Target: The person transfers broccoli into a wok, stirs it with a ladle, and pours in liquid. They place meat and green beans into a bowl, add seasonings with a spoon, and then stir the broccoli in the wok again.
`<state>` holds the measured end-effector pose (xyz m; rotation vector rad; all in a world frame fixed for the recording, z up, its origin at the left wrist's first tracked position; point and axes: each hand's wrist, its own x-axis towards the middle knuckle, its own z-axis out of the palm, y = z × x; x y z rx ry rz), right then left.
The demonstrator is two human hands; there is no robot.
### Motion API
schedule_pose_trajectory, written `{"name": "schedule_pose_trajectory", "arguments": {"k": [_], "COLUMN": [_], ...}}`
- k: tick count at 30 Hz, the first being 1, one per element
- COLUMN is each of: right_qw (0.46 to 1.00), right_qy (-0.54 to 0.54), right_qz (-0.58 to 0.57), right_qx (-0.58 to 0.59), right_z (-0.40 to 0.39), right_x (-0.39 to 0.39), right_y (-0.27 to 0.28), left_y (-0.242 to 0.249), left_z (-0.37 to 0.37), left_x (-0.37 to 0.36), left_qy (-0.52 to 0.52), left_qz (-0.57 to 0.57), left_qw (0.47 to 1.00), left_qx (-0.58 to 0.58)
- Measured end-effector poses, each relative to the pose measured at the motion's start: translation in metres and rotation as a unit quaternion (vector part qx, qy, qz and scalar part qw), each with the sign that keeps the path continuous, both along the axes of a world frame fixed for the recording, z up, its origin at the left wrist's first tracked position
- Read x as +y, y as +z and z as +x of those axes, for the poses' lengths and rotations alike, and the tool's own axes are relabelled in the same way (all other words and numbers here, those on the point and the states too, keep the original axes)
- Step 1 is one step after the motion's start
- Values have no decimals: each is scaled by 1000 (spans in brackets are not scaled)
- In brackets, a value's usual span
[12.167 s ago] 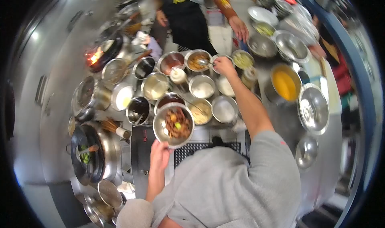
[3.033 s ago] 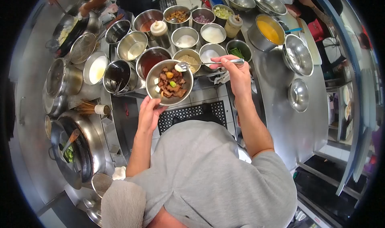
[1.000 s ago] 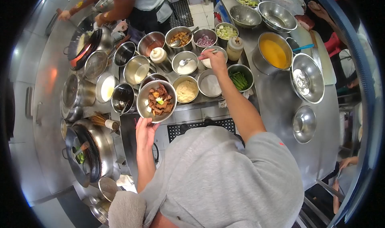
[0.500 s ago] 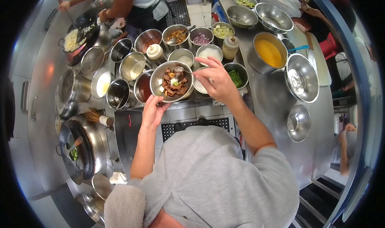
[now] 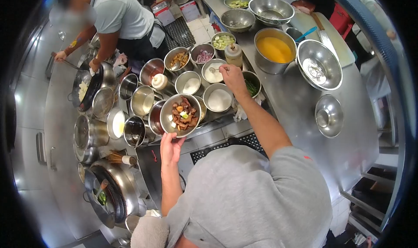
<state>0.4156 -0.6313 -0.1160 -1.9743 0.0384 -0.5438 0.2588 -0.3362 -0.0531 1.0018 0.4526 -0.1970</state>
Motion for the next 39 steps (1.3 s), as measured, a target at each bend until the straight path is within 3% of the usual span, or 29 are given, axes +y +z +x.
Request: {"name": "schedule_pose_trajectory", "arguments": {"k": [7,19,26,30,35,39], "right_qw": [995,968,952,916,924,948], "right_qy": [7,-21,-24,8,111,200], "right_qz": [97,243,295,389,360,242], "right_qx": [32,56,82,94,61,56], "right_z": [-14,0,-10,-25,-55,-82], "right_x": [11,-9,-28,-41,-46,-28], "right_y": [17,-16,1,33,103,142], "left_y": [-1,-2,-11,-12,-23,-6], "left_z": [-5,4,10,25,49,50], "left_x": [3,-3,-3,-15,-36,-56], "left_qy": [-4,-8,-24,-41,-73,-92], "left_qz": [9,1,2,8,-9,-25], "left_qw": [1000,1000,1000,999,997,995], "left_qx": [2,-6,-11,-17,-16,-23]}}
